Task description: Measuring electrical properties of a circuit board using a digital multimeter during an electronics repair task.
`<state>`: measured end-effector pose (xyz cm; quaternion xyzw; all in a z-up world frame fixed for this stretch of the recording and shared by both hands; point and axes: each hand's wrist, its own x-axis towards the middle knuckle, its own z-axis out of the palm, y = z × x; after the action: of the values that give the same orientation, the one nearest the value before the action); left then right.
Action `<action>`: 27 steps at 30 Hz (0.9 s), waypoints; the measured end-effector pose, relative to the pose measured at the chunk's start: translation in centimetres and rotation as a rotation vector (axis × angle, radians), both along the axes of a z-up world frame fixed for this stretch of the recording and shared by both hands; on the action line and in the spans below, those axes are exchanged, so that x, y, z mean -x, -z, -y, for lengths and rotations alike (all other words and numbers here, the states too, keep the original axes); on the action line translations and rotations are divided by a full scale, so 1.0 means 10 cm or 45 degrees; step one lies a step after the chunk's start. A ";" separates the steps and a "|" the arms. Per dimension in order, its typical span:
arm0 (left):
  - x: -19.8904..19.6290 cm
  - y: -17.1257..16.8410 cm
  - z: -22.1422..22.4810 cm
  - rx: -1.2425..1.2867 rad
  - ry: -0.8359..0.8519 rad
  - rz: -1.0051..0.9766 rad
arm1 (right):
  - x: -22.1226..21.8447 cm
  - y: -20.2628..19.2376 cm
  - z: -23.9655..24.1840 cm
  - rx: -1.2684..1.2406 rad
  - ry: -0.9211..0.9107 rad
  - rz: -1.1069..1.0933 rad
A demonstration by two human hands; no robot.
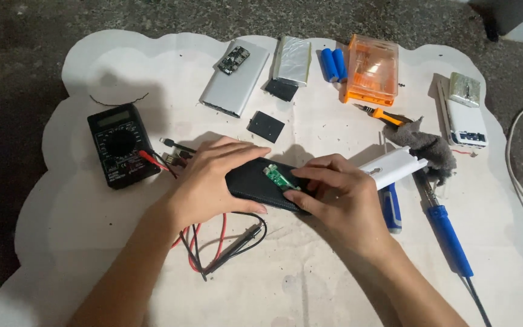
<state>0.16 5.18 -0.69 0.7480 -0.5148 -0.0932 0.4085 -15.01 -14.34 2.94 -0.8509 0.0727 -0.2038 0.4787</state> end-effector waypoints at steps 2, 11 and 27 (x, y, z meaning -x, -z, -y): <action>-0.01 -0.09 -0.06 -0.003 0.004 -0.069 | 0.01 -0.03 0.03 0.041 -0.056 0.014; -0.04 -0.16 -0.11 0.068 0.021 -0.250 | -0.02 -0.12 0.00 0.169 -0.145 0.057; -0.01 -0.33 -0.29 0.028 -0.212 0.053 | 0.09 -0.31 -0.14 0.361 -0.162 0.229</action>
<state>0.28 8.06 2.57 0.7854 -0.4601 -0.0379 0.4123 -15.91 -12.96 6.00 -0.8911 -0.0539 -0.2565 0.3704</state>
